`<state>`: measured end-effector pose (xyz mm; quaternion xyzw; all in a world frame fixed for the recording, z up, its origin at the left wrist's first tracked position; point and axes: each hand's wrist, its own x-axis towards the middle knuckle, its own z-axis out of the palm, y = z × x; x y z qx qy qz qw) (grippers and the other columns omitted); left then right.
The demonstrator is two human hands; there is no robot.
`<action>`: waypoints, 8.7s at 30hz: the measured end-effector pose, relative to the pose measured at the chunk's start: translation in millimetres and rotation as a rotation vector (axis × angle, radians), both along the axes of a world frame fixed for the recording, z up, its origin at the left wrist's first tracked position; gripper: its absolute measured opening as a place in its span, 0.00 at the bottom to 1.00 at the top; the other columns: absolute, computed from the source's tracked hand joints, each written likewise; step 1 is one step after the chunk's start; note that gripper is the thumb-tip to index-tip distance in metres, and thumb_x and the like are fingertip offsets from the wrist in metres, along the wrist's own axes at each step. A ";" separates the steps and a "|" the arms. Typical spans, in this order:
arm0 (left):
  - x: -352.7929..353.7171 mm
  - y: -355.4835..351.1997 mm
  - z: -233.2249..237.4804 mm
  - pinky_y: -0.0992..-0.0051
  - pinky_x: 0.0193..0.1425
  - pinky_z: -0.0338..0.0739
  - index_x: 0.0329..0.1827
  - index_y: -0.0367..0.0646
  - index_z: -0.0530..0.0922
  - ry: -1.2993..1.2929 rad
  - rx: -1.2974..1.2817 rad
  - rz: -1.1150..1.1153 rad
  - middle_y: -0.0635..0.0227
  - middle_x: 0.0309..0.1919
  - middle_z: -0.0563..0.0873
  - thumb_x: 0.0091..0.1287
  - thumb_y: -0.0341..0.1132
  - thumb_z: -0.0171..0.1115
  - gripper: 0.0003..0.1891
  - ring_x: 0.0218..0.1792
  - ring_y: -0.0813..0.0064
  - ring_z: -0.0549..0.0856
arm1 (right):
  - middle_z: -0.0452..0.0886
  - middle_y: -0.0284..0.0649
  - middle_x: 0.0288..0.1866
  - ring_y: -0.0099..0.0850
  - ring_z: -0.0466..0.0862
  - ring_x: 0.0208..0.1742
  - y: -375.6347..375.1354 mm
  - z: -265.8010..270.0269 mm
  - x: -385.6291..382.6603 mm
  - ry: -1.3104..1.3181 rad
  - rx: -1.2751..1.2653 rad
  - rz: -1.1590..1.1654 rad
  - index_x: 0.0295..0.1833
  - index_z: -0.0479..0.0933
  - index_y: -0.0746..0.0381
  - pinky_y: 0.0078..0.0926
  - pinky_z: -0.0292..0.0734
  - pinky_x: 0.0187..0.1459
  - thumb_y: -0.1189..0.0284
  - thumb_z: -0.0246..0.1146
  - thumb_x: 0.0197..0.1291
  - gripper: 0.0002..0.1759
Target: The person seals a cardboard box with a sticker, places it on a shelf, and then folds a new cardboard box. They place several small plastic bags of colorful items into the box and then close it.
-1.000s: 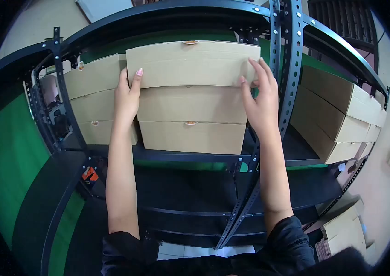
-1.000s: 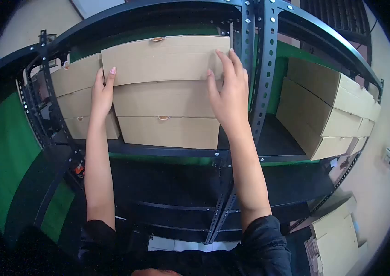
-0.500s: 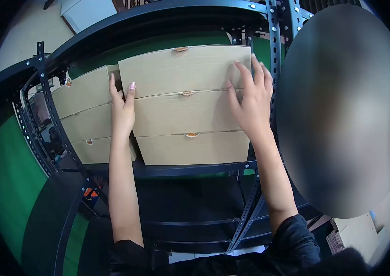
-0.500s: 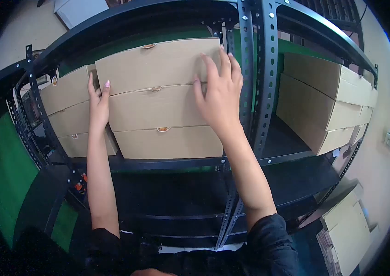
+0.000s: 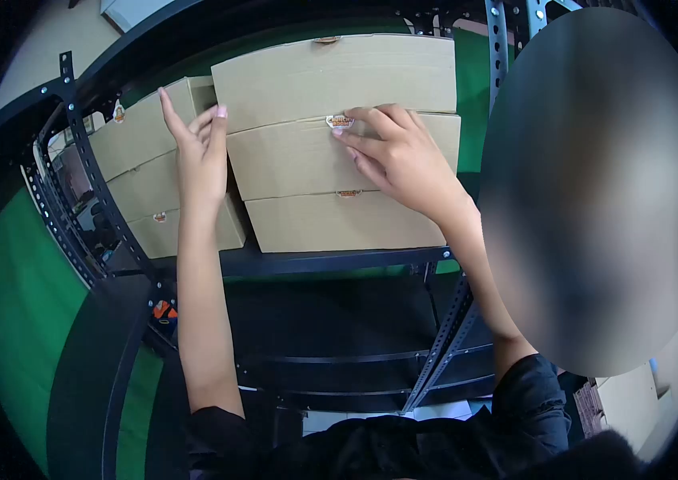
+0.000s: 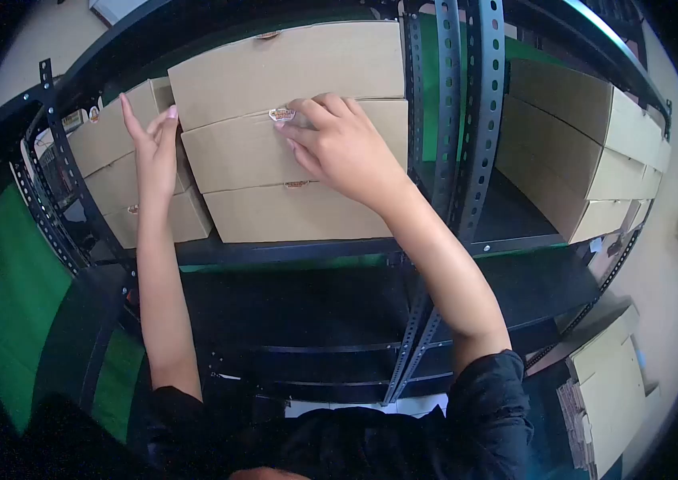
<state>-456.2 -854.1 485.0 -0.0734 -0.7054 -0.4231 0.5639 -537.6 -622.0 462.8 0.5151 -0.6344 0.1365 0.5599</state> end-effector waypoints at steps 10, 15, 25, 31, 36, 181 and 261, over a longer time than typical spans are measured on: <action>-14.1 12.1 10.5 0.55 0.69 0.50 0.68 0.53 0.58 0.177 -0.718 0.565 0.56 0.68 0.55 0.57 0.46 0.62 0.35 0.68 0.52 0.54 | 0.75 0.39 0.48 0.37 0.72 0.49 5.4 14.4 2.2 -0.051 -0.049 0.088 0.46 0.78 0.56 0.34 0.68 0.52 0.74 0.58 0.49 0.16; -20.1 4.4 20.2 0.53 0.71 0.46 0.69 0.56 0.56 0.089 -0.766 0.513 0.62 0.67 0.60 0.50 0.53 0.67 0.43 0.69 0.55 0.55 | 0.74 0.41 0.50 0.40 0.71 0.52 18.8 41.9 -1.9 0.031 -0.091 0.033 0.50 0.76 0.54 0.35 0.67 0.54 0.75 0.58 0.51 0.18; -17.7 -6.3 34.9 0.51 0.69 0.49 0.68 0.57 0.57 0.144 -0.789 0.443 0.59 0.61 0.68 0.49 0.56 0.66 0.43 0.64 0.57 0.63 | 0.65 0.44 0.62 0.46 0.60 0.65 12.4 57.0 -21.4 0.167 -0.346 -0.469 0.61 0.68 0.48 0.44 0.56 0.64 0.61 0.60 0.57 0.25; -17.1 -4.1 33.7 0.62 0.67 0.58 0.67 0.55 0.60 0.178 -0.820 0.473 0.61 0.59 0.68 0.53 0.47 0.66 0.37 0.61 0.60 0.66 | 0.65 0.47 0.60 0.46 0.59 0.65 21.4 60.1 -23.1 -0.056 -0.281 -0.245 0.61 0.68 0.47 0.44 0.62 0.61 0.55 0.62 0.54 0.28; -17.2 -3.6 33.4 0.61 0.67 0.59 0.67 0.55 0.59 0.140 -0.793 0.396 0.58 0.61 0.66 0.56 0.45 0.64 0.35 0.64 0.57 0.64 | 0.67 0.47 0.58 0.45 0.61 0.63 26.8 65.0 -19.2 -0.077 -0.265 -0.230 0.60 0.70 0.47 0.42 0.66 0.58 0.55 0.64 0.52 0.29; 20.7 609.1 -447.0 0.58 0.66 0.54 0.65 0.51 0.62 -1.324 0.276 -1.388 0.59 0.64 0.63 0.67 0.48 0.46 0.24 0.64 0.58 0.63 | 0.79 0.40 0.44 0.26 0.77 0.45 473.1 -407.7 587.0 -0.635 -1.987 -1.463 0.61 0.65 0.62 0.23 0.70 0.49 0.71 0.53 0.63 0.21; 421.7 840.0 -359.7 0.67 0.49 0.74 0.64 0.39 0.60 -0.589 -0.522 -1.634 0.46 0.48 0.78 0.67 0.27 0.46 0.21 0.47 0.52 0.80 | 0.70 0.54 0.58 0.42 0.71 0.60 709.3 -397.3 812.4 -0.403 -1.826 -1.446 0.61 0.63 0.69 0.31 0.63 0.59 0.75 0.45 0.66 0.20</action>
